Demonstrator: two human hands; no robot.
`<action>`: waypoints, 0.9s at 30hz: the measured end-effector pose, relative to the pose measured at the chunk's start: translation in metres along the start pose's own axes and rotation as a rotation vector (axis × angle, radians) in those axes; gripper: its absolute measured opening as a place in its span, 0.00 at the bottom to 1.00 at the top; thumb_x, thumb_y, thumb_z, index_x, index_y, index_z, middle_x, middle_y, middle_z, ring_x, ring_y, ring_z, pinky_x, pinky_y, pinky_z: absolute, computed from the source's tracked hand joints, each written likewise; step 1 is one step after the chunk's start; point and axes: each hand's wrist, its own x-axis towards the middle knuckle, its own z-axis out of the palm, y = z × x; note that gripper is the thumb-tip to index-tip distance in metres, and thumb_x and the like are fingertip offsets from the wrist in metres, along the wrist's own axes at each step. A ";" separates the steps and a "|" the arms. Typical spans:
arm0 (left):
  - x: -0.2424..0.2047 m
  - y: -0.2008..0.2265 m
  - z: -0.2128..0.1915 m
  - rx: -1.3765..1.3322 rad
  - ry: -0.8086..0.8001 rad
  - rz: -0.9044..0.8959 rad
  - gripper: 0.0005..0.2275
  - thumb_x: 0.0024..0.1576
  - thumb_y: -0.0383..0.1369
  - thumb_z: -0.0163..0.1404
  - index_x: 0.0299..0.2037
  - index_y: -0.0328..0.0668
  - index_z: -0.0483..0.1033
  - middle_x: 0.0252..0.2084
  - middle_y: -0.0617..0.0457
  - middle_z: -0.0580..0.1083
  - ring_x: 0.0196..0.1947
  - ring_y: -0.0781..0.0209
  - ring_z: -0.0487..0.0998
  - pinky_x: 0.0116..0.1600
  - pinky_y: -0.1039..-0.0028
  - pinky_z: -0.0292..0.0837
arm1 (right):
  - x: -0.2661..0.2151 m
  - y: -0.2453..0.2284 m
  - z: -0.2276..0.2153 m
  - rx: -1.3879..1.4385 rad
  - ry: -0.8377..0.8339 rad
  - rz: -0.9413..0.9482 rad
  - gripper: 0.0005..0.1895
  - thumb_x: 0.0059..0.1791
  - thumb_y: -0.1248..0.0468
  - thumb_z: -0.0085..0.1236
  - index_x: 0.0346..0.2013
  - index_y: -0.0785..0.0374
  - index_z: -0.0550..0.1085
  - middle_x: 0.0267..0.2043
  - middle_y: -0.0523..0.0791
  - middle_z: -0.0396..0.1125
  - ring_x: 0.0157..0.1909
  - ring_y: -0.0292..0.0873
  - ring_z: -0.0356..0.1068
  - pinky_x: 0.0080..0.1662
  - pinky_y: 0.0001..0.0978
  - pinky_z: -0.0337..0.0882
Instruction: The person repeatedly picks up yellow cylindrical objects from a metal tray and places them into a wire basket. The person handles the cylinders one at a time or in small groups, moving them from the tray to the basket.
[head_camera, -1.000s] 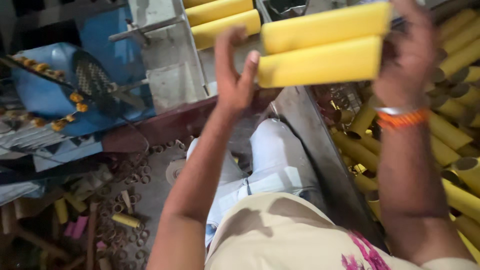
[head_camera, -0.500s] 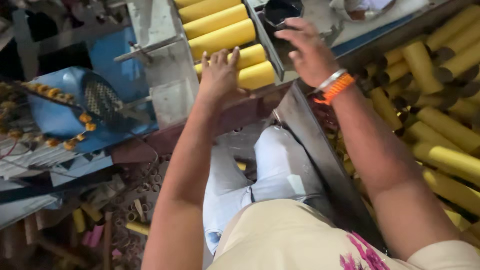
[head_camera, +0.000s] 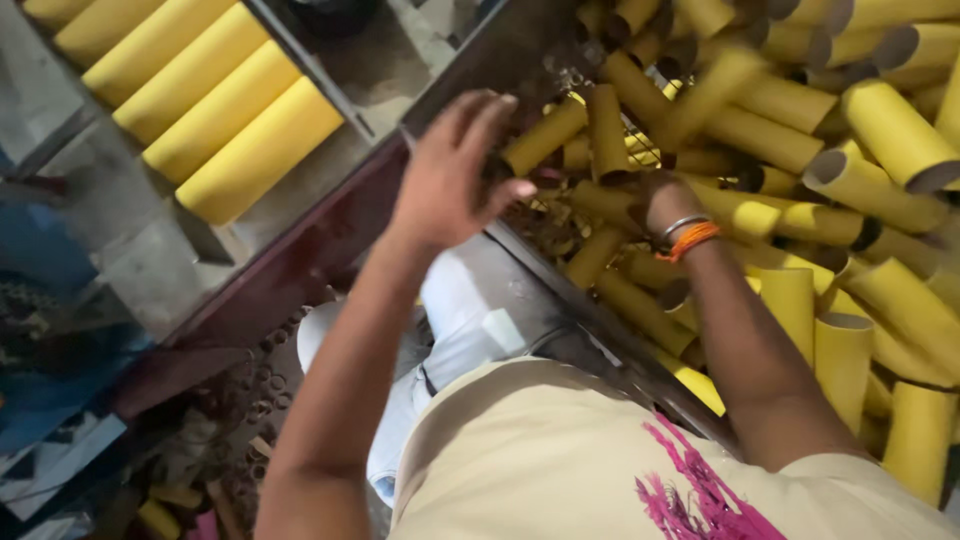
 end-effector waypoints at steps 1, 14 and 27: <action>0.005 0.010 0.011 0.001 -0.052 -0.037 0.37 0.57 0.55 0.58 0.71 0.43 0.63 0.67 0.38 0.66 0.63 0.36 0.70 0.64 0.50 0.67 | 0.000 0.004 0.011 -0.057 -0.057 0.045 0.29 0.43 0.59 0.68 0.58 0.62 0.73 0.51 0.58 0.71 0.51 0.63 0.71 0.53 0.51 0.71; 0.008 0.024 0.030 0.162 -0.054 -0.108 0.24 0.56 0.52 0.57 0.55 0.43 0.76 0.50 0.47 0.77 0.51 0.46 0.77 0.55 0.57 0.70 | 0.081 -0.049 0.023 -0.596 0.088 -0.353 0.10 0.55 0.62 0.52 0.50 0.56 0.75 0.54 0.48 0.72 0.57 0.53 0.71 0.54 0.51 0.70; 0.004 0.023 0.029 0.060 -0.014 -0.116 0.22 0.56 0.47 0.56 0.56 0.46 0.74 0.48 0.50 0.76 0.50 0.49 0.77 0.55 0.60 0.69 | 0.076 -0.153 0.018 -0.234 0.057 -0.565 0.23 0.46 0.56 0.52 0.55 0.57 0.75 0.58 0.53 0.68 0.52 0.58 0.70 0.44 0.56 0.72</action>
